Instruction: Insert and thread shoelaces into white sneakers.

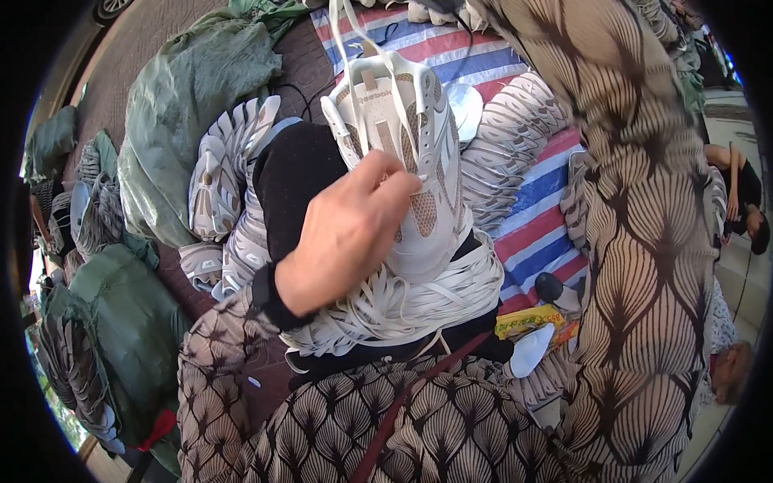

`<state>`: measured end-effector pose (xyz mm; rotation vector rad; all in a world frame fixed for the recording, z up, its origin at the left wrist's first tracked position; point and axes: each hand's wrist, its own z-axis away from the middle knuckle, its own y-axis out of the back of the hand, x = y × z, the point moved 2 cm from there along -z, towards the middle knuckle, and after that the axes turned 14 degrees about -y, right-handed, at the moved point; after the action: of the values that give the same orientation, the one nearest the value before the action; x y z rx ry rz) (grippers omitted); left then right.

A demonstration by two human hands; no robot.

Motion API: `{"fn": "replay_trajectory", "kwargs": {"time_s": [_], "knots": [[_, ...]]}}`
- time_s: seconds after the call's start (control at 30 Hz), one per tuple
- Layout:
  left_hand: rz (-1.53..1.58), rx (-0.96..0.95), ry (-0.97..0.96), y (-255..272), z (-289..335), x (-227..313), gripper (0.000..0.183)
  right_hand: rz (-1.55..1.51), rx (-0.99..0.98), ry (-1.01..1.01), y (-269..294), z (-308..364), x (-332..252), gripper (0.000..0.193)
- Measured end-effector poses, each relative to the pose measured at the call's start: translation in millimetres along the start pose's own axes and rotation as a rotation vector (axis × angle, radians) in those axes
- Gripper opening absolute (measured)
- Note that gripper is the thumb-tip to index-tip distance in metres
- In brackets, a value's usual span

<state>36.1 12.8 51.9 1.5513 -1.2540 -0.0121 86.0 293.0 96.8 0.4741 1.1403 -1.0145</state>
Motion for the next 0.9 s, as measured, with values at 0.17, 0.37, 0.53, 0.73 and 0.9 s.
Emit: {"fn": "replay_trajectory", "kwargs": {"time_s": [0.17, 0.37, 0.53, 0.73, 0.9], "knots": [[-0.140, -0.127, -0.047, 3, -12, -4, 0.018, 0.148, 0.007, -0.027, 2, 38, 45, 0.021], [-0.284, -0.429, 0.005, -2, -30, 0, 0.020, 0.179, -0.054, -0.064, -4, 95, 107, 0.027], [0.073, -0.453, 0.070, 18, -36, -13, 0.012, -0.036, -0.027, 0.007, -1, 103, 113, 0.027], [-0.062, -0.549, -0.027, 15, -38, 1, 0.014, -0.056, -0.030, 0.065, -2, 101, 119, 0.028], [-0.402, -0.645, -0.209, 6, -40, 16, 0.013, -0.146, -0.003, 0.120, 0, 96, 126, 0.027]]}}
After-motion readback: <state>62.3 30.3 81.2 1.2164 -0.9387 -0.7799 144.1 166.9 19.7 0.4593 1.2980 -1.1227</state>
